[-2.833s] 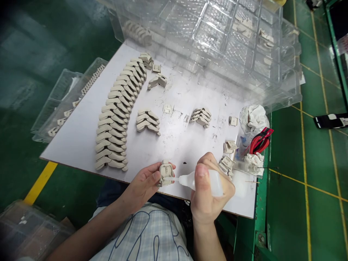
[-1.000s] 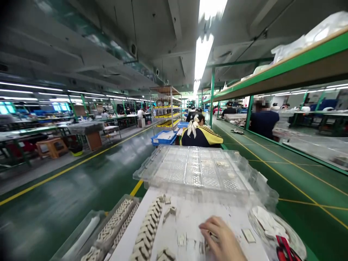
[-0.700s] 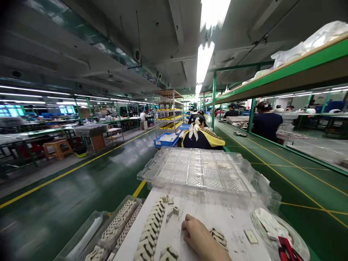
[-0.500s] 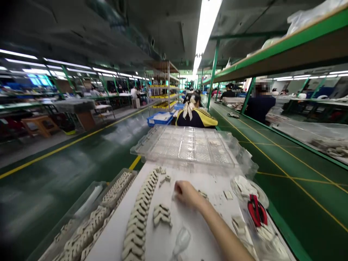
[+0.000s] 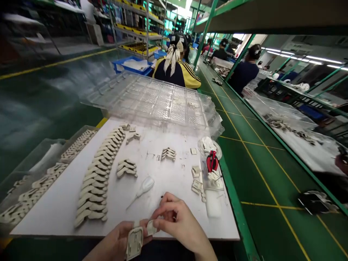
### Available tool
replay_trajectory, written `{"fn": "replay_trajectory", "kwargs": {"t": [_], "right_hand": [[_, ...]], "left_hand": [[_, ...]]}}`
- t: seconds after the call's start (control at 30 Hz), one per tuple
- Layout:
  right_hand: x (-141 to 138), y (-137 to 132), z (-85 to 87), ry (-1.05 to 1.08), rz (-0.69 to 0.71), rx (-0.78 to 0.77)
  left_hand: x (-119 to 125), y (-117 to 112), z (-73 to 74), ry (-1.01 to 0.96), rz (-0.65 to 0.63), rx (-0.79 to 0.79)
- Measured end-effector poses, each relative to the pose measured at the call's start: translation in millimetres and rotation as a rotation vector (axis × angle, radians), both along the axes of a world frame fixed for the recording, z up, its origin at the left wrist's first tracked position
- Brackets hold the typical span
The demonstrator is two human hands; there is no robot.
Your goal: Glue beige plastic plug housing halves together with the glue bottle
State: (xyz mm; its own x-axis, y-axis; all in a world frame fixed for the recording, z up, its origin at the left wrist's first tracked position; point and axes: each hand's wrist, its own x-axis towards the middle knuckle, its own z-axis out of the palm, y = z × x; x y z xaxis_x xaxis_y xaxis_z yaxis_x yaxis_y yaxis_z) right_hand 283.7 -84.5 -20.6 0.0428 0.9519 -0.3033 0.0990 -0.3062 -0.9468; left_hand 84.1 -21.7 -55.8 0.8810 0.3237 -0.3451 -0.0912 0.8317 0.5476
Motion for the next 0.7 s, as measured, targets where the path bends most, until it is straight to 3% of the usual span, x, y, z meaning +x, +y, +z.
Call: {"fn": "replay_trajectory", "kwargs": {"t": [0.1, 0.17, 0.2, 0.3, 0.33, 0.37, 0.43, 0.53, 0.7], "right_hand": [[5.4, -8.7, -0.2, 0.000, 0.005, -0.018], [20.3, -17.5, 4.4, -0.118, -0.106, 0.037], [31.5, -22.1, 7.0, -0.230, -0.272, 0.099], [72.5, -31.9, 10.6, -0.701, -0.985, 0.270], [85.4, -33.2, 9.7, -0.828, -1.093, 0.269], [96.4, -33.7, 7.8, -0.930, -1.121, 0.248], [110.7, -33.3, 1.7, -1.055, -1.019, 0.189], [115.0, -32.1, -6.4, -1.177, -0.993, 0.181], [104.1, -30.1, 3.8, -1.100, -0.983, 0.247]], "left_hand": [[3.6, -2.8, -9.0, -0.025, -0.070, 0.020], [5.4, -7.5, -17.0, -0.025, -0.060, -0.022], [6.4, -10.5, -20.8, -0.021, -0.031, -0.073], [10.8, -19.4, -29.1, -0.027, 0.115, -0.299], [13.0, -21.6, -30.3, -0.041, 0.161, -0.365], [15.6, -23.1, -30.7, -0.058, 0.197, -0.416], [21.3, -23.9, -29.3, -0.084, 0.247, -0.484], [28.2, -21.7, -24.3, -0.107, 0.300, -0.547], [31.5, -18.1, -18.6, -0.161, 0.320, -0.571]]}}
